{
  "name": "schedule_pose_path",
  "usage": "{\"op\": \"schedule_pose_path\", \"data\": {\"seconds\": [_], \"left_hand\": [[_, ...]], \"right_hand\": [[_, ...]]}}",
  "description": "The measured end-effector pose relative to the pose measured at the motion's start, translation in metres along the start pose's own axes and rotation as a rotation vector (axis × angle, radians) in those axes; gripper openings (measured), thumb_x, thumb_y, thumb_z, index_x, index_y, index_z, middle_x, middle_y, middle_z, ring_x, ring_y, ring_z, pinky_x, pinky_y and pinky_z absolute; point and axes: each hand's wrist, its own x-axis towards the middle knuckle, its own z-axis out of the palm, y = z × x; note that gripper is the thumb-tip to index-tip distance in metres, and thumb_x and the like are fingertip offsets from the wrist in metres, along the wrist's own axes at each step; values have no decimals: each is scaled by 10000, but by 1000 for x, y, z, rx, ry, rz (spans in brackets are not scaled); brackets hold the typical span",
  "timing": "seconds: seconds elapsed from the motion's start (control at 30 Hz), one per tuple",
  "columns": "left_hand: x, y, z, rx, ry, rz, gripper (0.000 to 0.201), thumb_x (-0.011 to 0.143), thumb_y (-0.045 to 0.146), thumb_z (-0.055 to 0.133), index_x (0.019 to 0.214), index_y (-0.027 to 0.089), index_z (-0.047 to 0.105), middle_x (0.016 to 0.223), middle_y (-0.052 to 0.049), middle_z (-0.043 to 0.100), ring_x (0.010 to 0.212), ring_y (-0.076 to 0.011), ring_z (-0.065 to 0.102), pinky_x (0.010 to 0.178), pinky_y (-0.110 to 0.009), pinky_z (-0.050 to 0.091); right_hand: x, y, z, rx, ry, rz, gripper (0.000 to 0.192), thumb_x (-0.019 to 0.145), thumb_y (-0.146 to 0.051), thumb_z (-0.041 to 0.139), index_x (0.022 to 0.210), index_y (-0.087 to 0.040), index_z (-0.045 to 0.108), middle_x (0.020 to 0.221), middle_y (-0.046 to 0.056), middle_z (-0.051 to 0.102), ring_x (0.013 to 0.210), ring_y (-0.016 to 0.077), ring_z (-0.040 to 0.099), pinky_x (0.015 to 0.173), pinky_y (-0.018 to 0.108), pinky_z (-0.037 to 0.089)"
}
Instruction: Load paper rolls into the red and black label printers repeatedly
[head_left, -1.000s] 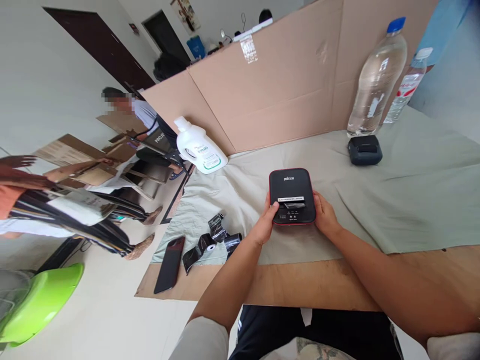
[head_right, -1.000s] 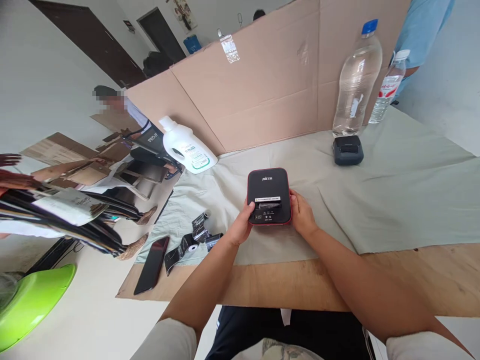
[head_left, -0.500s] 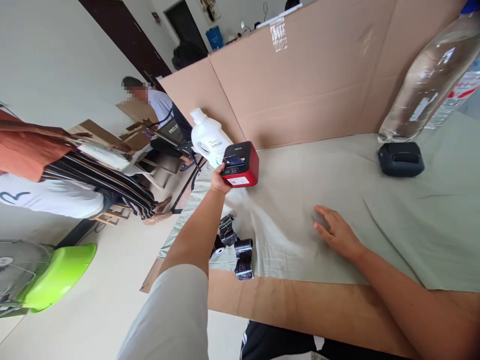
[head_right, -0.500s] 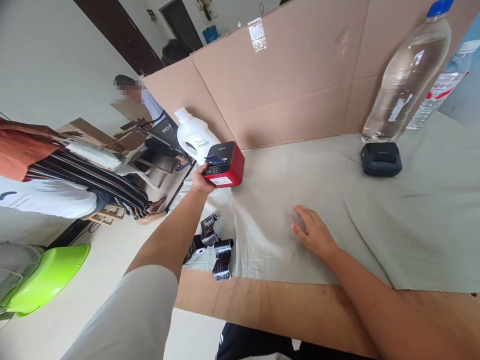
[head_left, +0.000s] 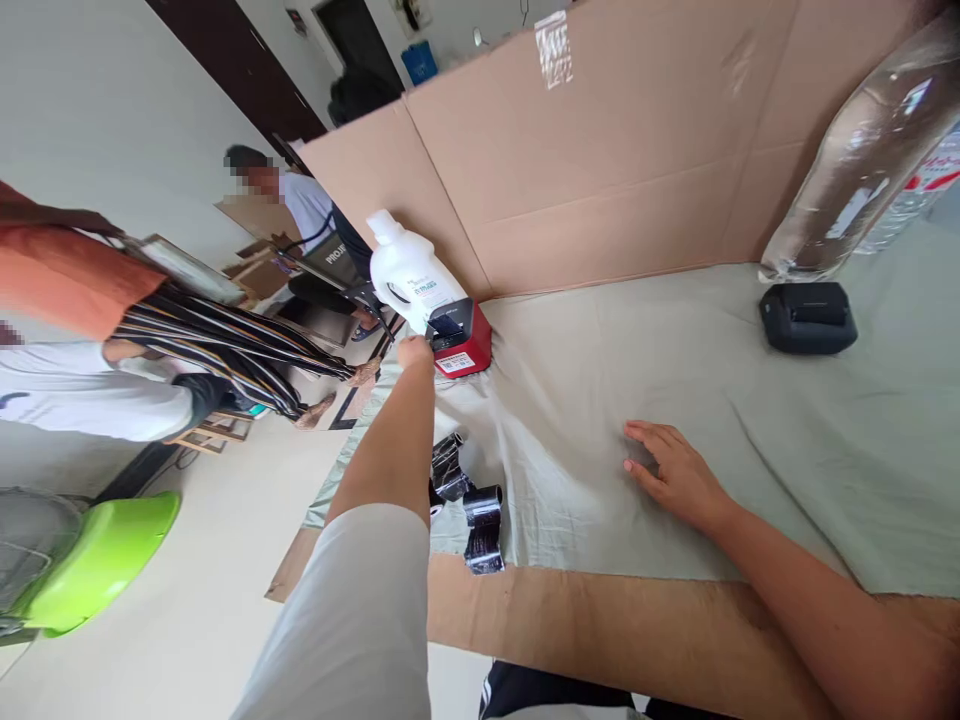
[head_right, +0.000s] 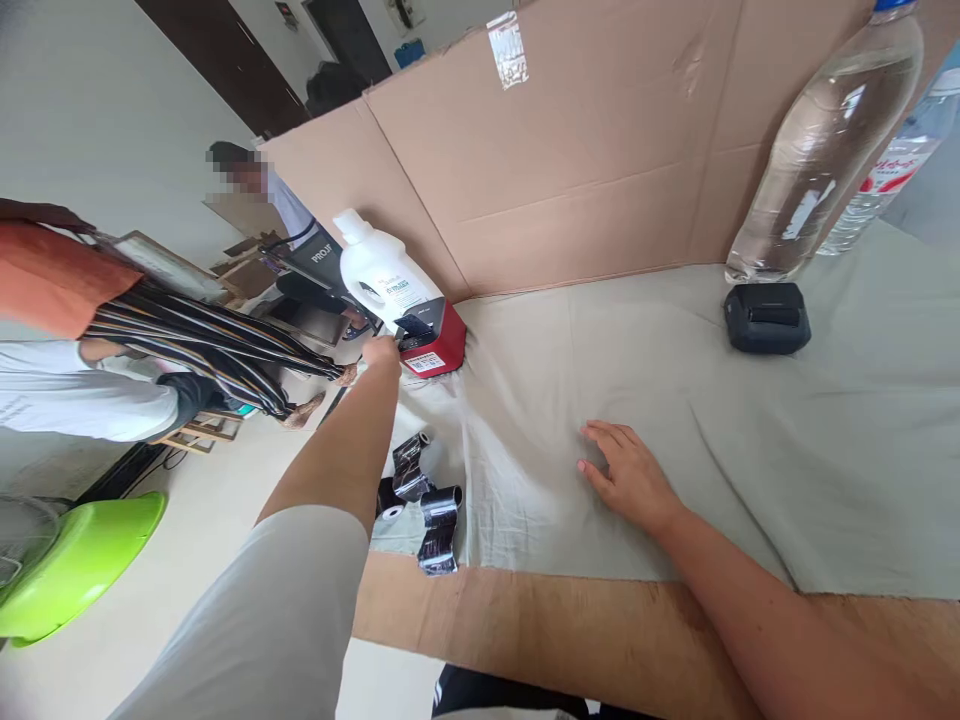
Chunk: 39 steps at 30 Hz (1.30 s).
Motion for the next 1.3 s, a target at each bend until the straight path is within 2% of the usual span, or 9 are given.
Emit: {"op": "schedule_pose_path", "data": {"seconds": [0.1,0.2,0.3,0.47,0.63,0.83,1.0,1.17,1.3], "left_hand": [[-44,-5,16,162,181,258,243,833,103,527,1047,218,541,1303,-90,523,1405,-250,353,1142,-420,298],[-112,-34,43,158,-44,510,161,825,144,539,974,202,562,1138,-74,579,1176,-214,540,1068,-365,385],[-189,-79,65,-75,-378,363,110,826,166,519,921,205,554,968,-40,603,969,-173,595,960,-336,448],[-269,-136,57,-185,-505,232,57,824,233,529,863,202,557,866,-23,583,861,-159,569,877,-319,448],[-278,-143,34,-120,-645,251,123,850,312,532,876,202,580,858,-26,589,828,-160,562,820,-305,459],[-278,-135,33,11,-756,265,105,843,289,541,839,204,602,841,-27,597,826,-166,565,810,-308,459],[-277,-133,31,77,-799,294,101,846,264,532,856,209,616,880,-41,610,834,-174,572,808,-323,469],[-275,-134,31,98,-815,336,84,846,241,563,887,213,630,916,-47,632,866,-177,594,835,-337,491],[-278,-134,34,-48,-853,265,174,861,358,624,947,207,618,965,-62,645,864,-175,622,844,-348,509]], "right_hand": [[3,-4,-2,-70,-89,-1,433,927,-397,505,1298,-205,619,1381,98,618,1297,285,535,1094,496,458],[7,-10,-2,-174,-156,-4,483,913,-391,527,1346,-190,597,1465,97,551,1373,303,468,1140,513,394],[4,-21,2,-278,-209,-13,533,928,-399,513,1409,-172,548,1541,112,460,1442,320,387,1167,518,337],[-30,-37,4,-351,-301,-67,652,944,-452,499,1495,-109,433,1592,182,345,1484,355,303,1190,547,254],[-15,-12,-31,-251,-294,-145,460,942,-496,495,1295,-236,634,1388,120,611,1277,300,539,1082,500,383],[91,89,-126,-514,305,408,572,842,-437,626,1335,-154,565,1556,209,362,1432,435,268,1104,625,251],[105,152,-155,-424,310,806,953,747,-616,666,1508,-158,319,1580,289,197,1365,495,338,1029,639,329],[94,143,-144,-341,334,868,939,741,-550,673,1516,-154,323,1406,276,398,1295,458,435,1044,570,358],[89,97,-118,-140,332,680,880,752,-562,644,1494,-170,381,1347,216,475,1263,388,496,1083,540,370]]}}
